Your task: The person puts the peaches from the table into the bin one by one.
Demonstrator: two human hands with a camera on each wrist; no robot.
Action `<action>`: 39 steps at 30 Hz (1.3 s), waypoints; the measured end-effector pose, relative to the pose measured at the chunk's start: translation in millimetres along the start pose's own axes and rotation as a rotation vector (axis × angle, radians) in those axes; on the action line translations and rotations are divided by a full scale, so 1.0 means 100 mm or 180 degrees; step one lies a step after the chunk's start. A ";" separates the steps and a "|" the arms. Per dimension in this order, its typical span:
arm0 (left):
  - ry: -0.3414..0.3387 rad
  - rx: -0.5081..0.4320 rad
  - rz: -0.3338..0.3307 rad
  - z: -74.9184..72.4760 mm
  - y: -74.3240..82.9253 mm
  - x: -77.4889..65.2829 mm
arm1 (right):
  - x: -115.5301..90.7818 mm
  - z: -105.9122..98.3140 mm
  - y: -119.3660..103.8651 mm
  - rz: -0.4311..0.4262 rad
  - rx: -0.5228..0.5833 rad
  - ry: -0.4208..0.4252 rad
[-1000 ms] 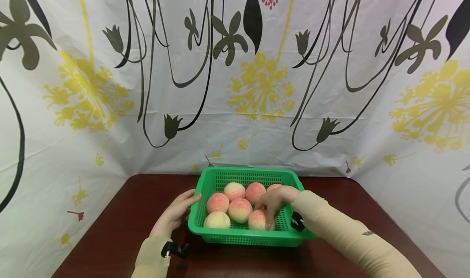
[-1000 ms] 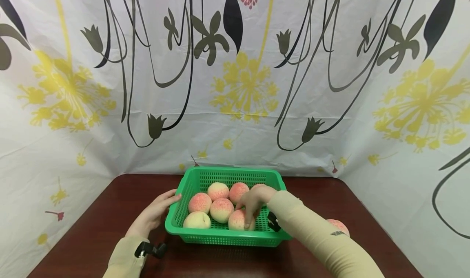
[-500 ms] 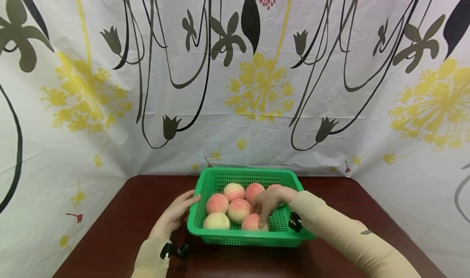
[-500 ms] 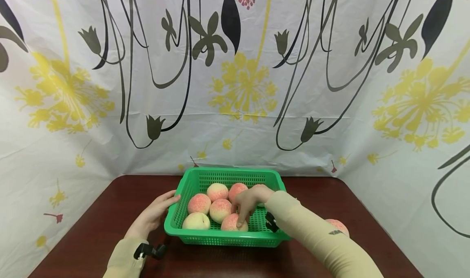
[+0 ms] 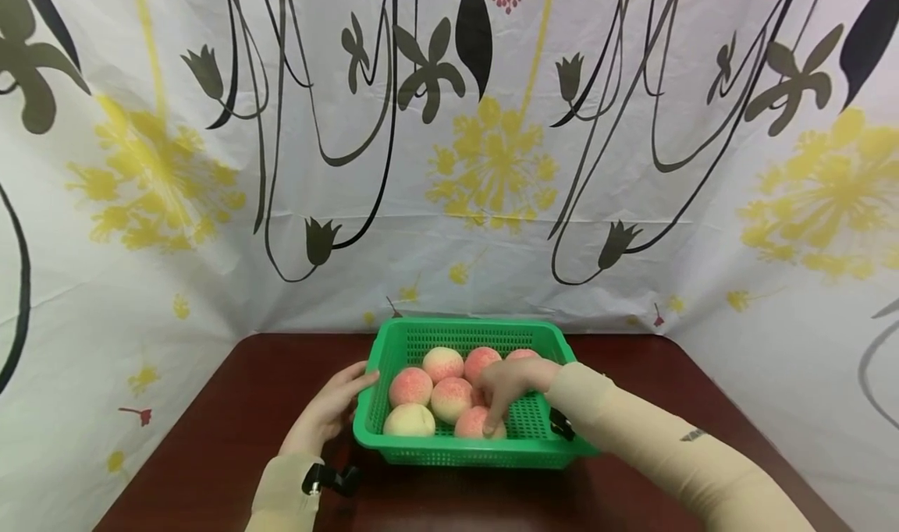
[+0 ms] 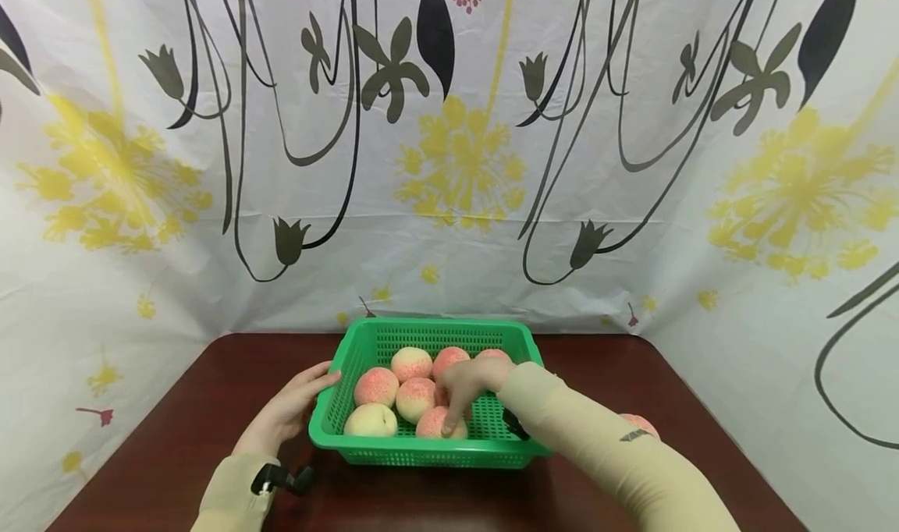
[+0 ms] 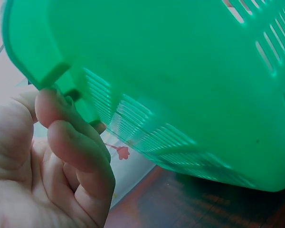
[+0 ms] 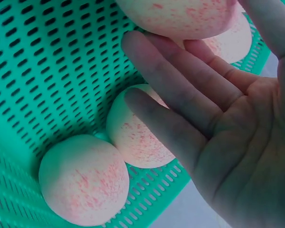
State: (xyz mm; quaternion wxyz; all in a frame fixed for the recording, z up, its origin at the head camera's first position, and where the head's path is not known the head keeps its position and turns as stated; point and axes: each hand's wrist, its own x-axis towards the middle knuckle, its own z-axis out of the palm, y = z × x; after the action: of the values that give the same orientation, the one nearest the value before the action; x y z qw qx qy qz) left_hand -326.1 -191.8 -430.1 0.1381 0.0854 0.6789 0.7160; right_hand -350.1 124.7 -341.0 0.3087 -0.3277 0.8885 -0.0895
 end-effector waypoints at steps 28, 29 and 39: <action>-0.0046 -0.0062 -0.0027 0.00 0.00 0.03 | -0.39 -0.63 0.23 0.0219 0.0515 0.0012; -0.0037 -0.0061 -0.0024 0.00 0.00 0.03 | -0.45 -0.70 0.26 0.0231 0.0569 0.0039; -0.0004 -0.0056 -0.0033 0.01 -0.02 0.03 | -1.08 -0.86 0.82 0.0467 0.0716 0.0576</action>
State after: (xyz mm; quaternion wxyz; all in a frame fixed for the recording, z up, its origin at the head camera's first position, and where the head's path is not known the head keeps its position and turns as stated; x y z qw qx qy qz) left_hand -328.5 -189.9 -431.9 0.1429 0.0810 0.6730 0.7212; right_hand -381.7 252.9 -250.0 0.2678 -0.2158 0.9186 -0.1948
